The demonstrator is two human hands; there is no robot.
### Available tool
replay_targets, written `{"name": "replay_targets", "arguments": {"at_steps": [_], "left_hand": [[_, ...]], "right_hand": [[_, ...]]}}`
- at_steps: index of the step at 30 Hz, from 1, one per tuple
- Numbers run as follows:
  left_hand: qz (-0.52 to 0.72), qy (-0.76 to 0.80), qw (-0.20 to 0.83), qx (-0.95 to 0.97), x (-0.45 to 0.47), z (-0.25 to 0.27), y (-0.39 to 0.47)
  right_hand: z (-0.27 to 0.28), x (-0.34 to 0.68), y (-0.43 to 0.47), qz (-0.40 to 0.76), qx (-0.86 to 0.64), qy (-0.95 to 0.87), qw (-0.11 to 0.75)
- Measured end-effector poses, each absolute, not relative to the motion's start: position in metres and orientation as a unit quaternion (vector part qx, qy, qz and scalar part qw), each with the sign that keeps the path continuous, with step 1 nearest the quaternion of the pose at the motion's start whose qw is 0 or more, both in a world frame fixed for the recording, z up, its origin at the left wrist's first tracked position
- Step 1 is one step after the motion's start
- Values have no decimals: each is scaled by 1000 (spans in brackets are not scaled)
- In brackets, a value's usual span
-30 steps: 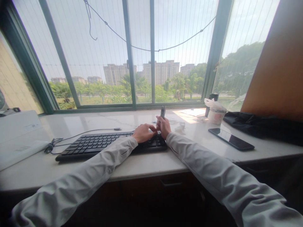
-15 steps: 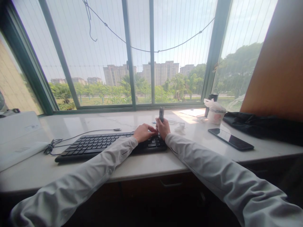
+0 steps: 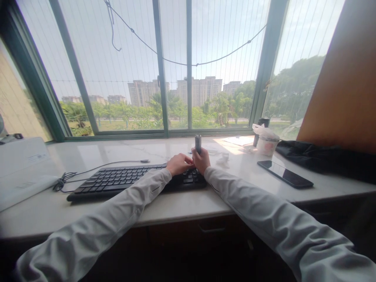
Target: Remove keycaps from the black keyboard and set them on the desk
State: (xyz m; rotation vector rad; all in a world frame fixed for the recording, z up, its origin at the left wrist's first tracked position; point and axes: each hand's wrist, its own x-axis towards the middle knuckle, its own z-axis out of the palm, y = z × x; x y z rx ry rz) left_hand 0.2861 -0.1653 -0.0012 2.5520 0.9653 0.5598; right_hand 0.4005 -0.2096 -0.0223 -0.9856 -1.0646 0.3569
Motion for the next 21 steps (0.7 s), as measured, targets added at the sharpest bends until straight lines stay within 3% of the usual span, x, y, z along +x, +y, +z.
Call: {"name": "replay_targets", "arguments": {"at_steps": [5,9,16,21], "left_hand": [[212,331,192,899,287,-4,-162],[259,316,222,885,285,-3,-159],[346,325,268,838,276,4,-154],[378,328,241,831,273,6,-153]], "right_hand": [[-12,400,-211,253,-364,-444,779],[1,414,-212,230,-354,-442,791],[-1,438,-217,150,-569,-525,615],[-5,442,-215,106,-617,-564,538]]}}
